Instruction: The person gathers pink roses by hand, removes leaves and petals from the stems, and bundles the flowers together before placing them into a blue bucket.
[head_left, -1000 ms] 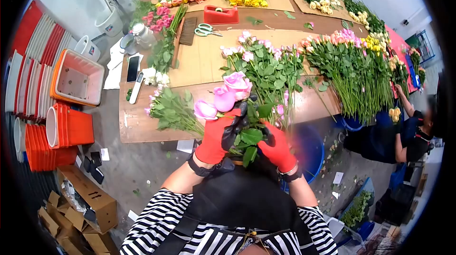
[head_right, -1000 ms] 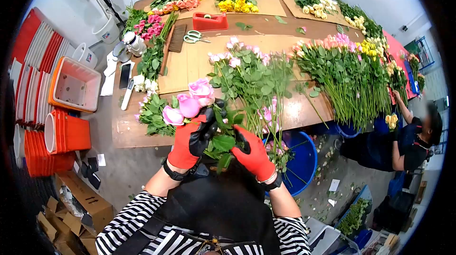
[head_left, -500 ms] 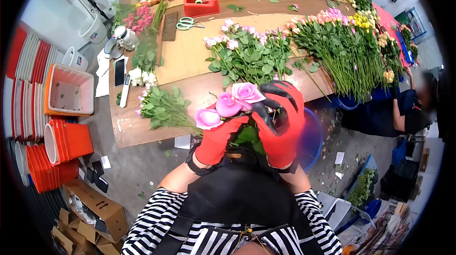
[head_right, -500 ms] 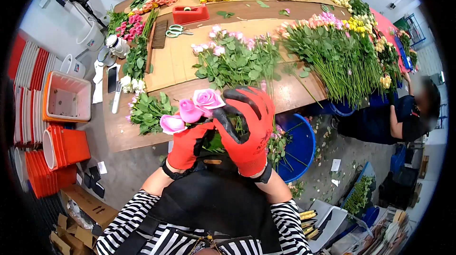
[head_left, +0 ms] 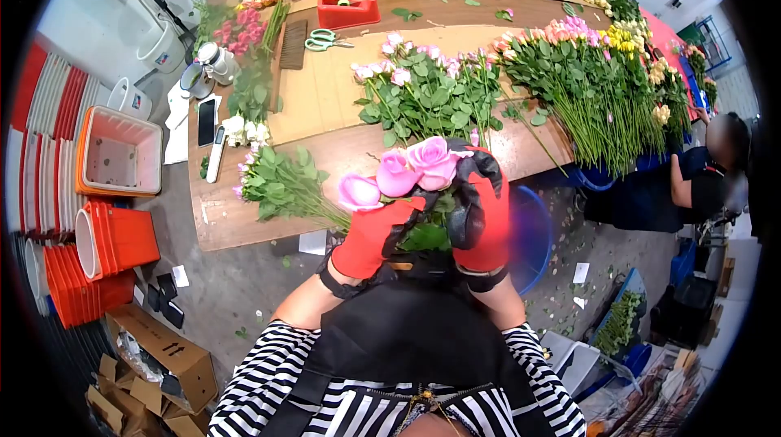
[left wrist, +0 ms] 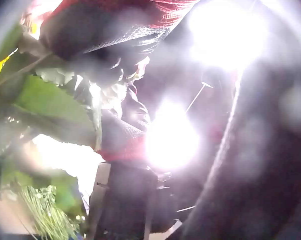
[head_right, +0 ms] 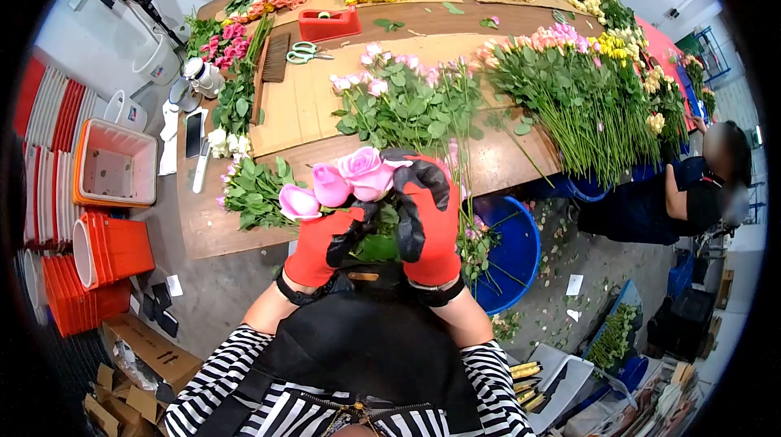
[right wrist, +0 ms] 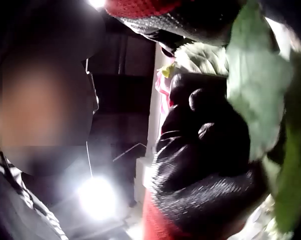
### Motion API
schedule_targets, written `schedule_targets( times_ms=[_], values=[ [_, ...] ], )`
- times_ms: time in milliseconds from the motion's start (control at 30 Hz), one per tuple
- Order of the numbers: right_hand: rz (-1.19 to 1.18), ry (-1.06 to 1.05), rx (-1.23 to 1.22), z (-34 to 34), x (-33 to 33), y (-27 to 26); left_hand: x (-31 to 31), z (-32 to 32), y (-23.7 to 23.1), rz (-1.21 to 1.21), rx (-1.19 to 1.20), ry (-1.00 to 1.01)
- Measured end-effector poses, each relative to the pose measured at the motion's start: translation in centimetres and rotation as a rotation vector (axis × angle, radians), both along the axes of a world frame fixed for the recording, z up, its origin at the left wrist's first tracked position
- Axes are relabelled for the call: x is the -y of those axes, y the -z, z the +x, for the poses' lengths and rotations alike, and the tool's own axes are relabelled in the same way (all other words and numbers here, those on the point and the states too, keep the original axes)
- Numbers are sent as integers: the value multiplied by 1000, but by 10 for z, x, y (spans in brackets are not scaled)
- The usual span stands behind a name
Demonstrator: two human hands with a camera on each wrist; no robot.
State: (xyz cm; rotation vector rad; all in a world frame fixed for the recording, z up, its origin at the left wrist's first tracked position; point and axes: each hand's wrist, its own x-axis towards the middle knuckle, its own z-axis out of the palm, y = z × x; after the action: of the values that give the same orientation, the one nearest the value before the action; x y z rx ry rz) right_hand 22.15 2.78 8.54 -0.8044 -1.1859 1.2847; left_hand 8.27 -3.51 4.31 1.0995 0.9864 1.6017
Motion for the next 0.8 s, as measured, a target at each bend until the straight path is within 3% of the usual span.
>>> schedule_targets(
  times_ms=[33,100,133,233,267,300,367,433,567,700,800],
  values=[
    [99,56,37,-2,3,10,0,-2,6,62,-108,-6],
    [-119,-46,-353,-2,-4,16,0,-3,9,114,-193,-15],
    [-213,-82,-412,-1,-7,11,-1,-3,9,103,-169,-17],
    [-82,-211,-519,10,-23,15,-9,-5,2,196,-300,-127],
    [-130,-17,-241,15,-17,10,-12,-6,0,249,-376,-186],
    [-20,119,51,10,-11,-12,-11,-6,1,227,-361,-174],
    [148,75,177,19,-10,-18,-11,-6,3,206,-362,-150],
    [128,-15,250,14,-6,-29,-12,-5,0,240,-428,-148],
    [98,98,361,0,0,-22,-9,-7,2,233,-484,-93],
    [300,178,483,2,0,-16,-7,-6,9,156,-277,-61],
    [151,167,321,-2,3,-15,-4,-3,7,78,-204,-33]
  ],
)
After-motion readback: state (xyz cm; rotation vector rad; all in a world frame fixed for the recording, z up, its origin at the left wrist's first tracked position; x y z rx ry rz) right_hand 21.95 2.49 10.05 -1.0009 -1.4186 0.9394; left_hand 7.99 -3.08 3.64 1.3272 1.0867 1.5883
